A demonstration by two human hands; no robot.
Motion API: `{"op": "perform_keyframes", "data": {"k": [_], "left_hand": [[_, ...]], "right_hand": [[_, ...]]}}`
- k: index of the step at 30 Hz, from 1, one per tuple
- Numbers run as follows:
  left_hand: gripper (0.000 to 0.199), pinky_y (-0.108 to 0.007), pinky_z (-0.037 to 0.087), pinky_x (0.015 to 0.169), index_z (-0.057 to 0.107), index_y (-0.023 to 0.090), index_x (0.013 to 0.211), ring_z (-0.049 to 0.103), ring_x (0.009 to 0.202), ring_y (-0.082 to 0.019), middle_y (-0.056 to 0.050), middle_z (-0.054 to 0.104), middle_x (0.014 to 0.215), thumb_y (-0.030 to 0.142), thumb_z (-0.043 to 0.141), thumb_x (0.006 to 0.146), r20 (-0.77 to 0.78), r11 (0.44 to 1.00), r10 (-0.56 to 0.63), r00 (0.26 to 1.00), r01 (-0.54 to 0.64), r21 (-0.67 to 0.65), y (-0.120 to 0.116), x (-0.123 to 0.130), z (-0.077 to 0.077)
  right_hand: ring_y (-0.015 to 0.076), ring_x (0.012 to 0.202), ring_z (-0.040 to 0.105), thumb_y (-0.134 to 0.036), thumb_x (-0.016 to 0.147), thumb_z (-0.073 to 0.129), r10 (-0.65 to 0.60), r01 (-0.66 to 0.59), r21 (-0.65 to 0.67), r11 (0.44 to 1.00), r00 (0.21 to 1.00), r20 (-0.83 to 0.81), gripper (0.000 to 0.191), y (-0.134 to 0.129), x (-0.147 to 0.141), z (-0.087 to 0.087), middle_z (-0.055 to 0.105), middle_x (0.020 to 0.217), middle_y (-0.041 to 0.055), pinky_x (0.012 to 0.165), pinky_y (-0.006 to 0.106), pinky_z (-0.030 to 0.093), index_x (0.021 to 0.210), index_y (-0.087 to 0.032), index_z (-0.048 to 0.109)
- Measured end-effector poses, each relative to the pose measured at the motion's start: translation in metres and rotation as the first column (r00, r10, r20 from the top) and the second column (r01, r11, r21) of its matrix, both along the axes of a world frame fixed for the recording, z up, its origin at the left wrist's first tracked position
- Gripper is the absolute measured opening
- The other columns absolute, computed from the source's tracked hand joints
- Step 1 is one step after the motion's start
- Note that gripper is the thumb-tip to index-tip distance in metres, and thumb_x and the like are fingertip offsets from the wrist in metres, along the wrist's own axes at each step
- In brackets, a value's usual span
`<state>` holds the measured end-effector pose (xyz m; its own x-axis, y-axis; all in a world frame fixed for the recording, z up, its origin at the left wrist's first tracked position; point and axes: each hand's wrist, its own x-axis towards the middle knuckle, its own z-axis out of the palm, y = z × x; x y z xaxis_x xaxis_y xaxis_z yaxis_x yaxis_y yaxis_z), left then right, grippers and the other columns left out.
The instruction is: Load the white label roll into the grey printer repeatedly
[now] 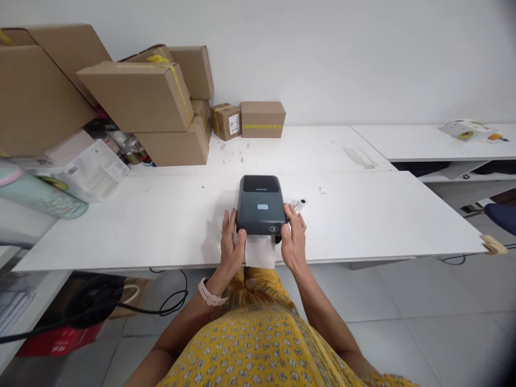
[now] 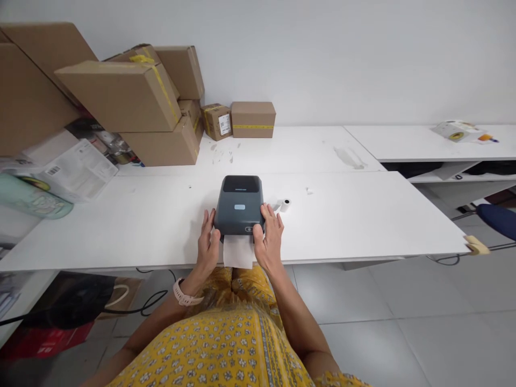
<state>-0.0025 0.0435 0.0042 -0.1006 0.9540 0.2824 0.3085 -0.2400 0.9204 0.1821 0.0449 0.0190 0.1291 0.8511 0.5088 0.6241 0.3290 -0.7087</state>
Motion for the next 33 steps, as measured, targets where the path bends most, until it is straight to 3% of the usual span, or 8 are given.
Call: {"op": "perform_keyframes", "data": {"k": [4,7,12,17,22,25,28,33], "left_hand": [[0.06,-0.043,0.027,0.127,0.051,0.027,0.147,0.031,0.154,-0.025,-0.006,0.036,0.165,0.06,0.03,0.101,0.129,0.996,-0.022,0.991,0.011,0.09,0.037,-0.005,0.029],[0.05,-0.042,0.031,0.125,0.055,0.024,0.142,0.043,0.148,-0.024,-0.009,0.053,0.153,0.048,0.048,0.098,0.174,0.996,-0.021,0.984,0.005,0.093,0.071,-0.009,0.04],[0.068,-0.045,0.043,0.115,0.045,0.012,0.148,0.054,0.138,-0.028,-0.022,0.056,0.148,0.018,0.063,0.082,0.201,0.963,0.022,0.979,0.033,-0.267,0.097,-0.01,0.022],[0.077,-0.043,0.049,0.107,0.044,0.014,0.149,0.058,0.132,-0.03,-0.02,0.056,0.148,0.014,0.064,0.075,0.215,0.929,0.006,0.977,0.074,-0.363,0.099,-0.006,0.003],[0.08,-0.041,0.053,0.102,0.048,0.012,0.145,0.065,0.121,-0.028,-0.019,0.062,0.141,0.008,0.065,0.067,0.144,0.932,0.015,0.989,0.038,-0.36,0.114,0.0,-0.002],[0.076,-0.04,0.053,0.101,0.053,0.015,0.141,0.068,0.116,-0.027,-0.015,0.067,0.135,0.007,0.065,0.066,0.106,0.943,0.022,0.994,0.014,-0.333,0.118,0.002,-0.005],[0.079,-0.042,0.051,0.104,0.05,0.014,0.144,0.067,0.119,-0.028,-0.016,0.066,0.138,0.008,0.065,0.067,0.067,0.942,0.036,0.997,-0.012,-0.336,0.116,0.003,-0.003],[0.085,-0.046,0.044,0.113,0.045,0.015,0.149,0.062,0.128,-0.033,-0.015,0.066,0.138,0.006,0.062,0.067,-0.015,0.944,0.028,0.999,-0.031,-0.329,0.111,0.003,0.005]], "right_hand": [[0.0258,0.154,0.031,-0.051,0.105,0.02,0.014,-0.026,0.107,0.994,0.993,0.116,0.056,0.038,0.004,0.041,0.049,0.156,0.0086,0.125,0.057,0.021,0.154,-0.029,0.035],[0.0259,0.152,0.033,-0.05,0.105,0.016,0.017,-0.04,0.17,0.985,0.991,0.135,0.055,0.081,0.004,0.074,0.047,0.157,0.0079,0.124,0.056,0.02,0.153,-0.03,0.035],[0.0258,0.138,0.052,-0.059,0.104,0.008,0.059,-0.064,0.136,0.989,0.997,0.04,0.061,0.16,0.005,0.112,0.055,0.147,0.0088,0.113,0.05,0.04,0.153,-0.03,0.031],[0.0295,0.141,0.048,-0.067,0.102,0.019,0.059,-0.06,0.064,0.996,0.998,0.015,0.066,0.206,0.011,0.132,0.048,0.152,0.0112,0.114,0.053,0.04,0.152,-0.026,0.031],[0.0301,0.138,0.05,-0.058,0.1,0.039,0.077,-0.116,0.236,0.965,0.983,0.168,0.056,0.169,0.011,0.119,0.054,0.146,0.0114,0.115,0.052,0.038,0.144,-0.024,0.046],[0.0284,0.116,0.065,-0.05,0.093,0.059,0.343,-0.334,-0.095,0.938,0.844,0.412,0.05,0.145,0.009,0.09,0.069,0.127,0.0083,0.102,0.045,0.049,0.137,-0.026,0.055],[0.031,0.116,0.067,-0.046,0.078,0.078,0.563,-0.333,-0.473,0.816,0.644,0.519,0.072,0.147,0.007,0.062,0.069,0.133,0.0089,0.098,0.043,0.05,0.143,-0.028,0.052],[0.0344,0.123,0.065,-0.041,0.069,0.084,0.666,-0.31,-0.614,0.726,0.539,0.516,0.087,0.169,-0.003,0.04,0.062,0.144,0.0112,0.103,0.044,0.048,0.147,-0.027,0.049]]}}
